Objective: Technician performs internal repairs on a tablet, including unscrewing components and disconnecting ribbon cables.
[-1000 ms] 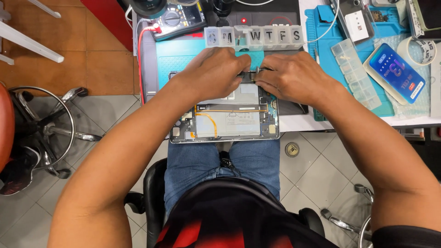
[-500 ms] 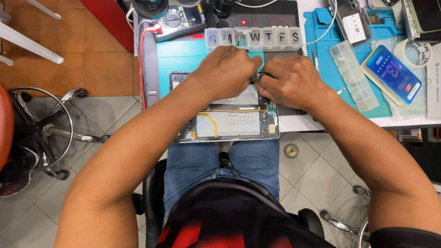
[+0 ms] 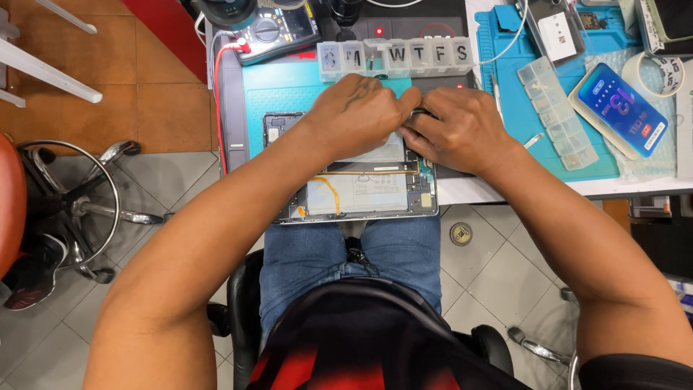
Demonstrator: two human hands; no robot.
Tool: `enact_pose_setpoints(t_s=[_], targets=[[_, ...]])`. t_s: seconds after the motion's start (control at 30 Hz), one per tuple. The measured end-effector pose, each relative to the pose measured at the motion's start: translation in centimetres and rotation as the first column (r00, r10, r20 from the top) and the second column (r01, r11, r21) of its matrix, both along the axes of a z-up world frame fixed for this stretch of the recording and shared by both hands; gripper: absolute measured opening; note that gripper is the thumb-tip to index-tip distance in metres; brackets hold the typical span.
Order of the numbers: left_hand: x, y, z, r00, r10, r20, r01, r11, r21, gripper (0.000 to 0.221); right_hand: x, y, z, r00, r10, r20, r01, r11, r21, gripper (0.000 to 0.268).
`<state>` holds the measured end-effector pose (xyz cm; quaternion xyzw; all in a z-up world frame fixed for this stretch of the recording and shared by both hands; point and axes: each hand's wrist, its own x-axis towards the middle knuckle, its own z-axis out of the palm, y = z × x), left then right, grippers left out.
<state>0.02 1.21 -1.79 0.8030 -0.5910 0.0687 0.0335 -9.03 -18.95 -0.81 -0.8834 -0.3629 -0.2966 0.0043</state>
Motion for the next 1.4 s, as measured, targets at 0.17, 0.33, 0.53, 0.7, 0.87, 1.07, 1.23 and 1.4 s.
enact_pose_setpoints(t_s=[0.17, 0.33, 0.53, 0.7, 0.87, 1.07, 1.23, 1.4], targets=[[-0.8, 1.3, 1.4, 0.997, -0.05, 0.061, 0.056, 0.993, -0.101, 0.045, -0.3, 0.1, 0.8, 0.991, -0.083, -0.101, 0.093, 0.991, 0.098, 0.025], [-1.1, 2.3, 2.3, 0.995, -0.09, -0.033, 0.087, 0.994, -0.071, 0.062, -0.4, 0.0, 1.1, 0.982, -0.101, -0.157, 0.124, 0.981, 0.148, 0.029], [-0.3, 2.6, 2.2, 0.994, -0.1, -0.04, 0.094, 0.988, -0.122, 0.063, -0.1, -0.9, 0.2, 0.979, -0.089, -0.184, 0.121, 0.978, 0.171, 0.014], [1.2, 4.1, 2.8, 0.891, -0.137, -0.432, -0.001, 0.952, -0.305, 0.05, 0.3, -1.2, 1.2, 0.996, -0.044, -0.078, 0.053, 0.991, 0.12, 0.011], [1.8, 7.0, 3.6, 0.767, -0.089, -0.635, -0.1, 0.962, -0.255, 0.052, 1.5, -0.4, 4.0, 1.0, -0.003, -0.019, 0.004, 0.996, 0.094, 0.011], [2.3, 8.9, 3.6, 0.718, -0.155, -0.678, -0.131, 0.927, -0.351, 0.025, 2.9, -0.3, 4.8, 0.994, 0.103, -0.023, -0.098, 0.984, 0.151, 0.018], [2.4, 9.2, 4.5, 0.635, -0.193, -0.748, -0.13, 0.928, -0.349, 0.011, 2.7, -0.4, 4.2, 0.996, 0.085, -0.034, -0.074, 0.965, 0.252, 0.026], [2.4, 9.5, 4.3, 0.655, -0.178, -0.735, -0.173, 0.911, -0.375, 0.017, 1.1, -0.5, 3.4, 0.996, 0.04, -0.086, -0.001, 0.908, 0.42, 0.029]])
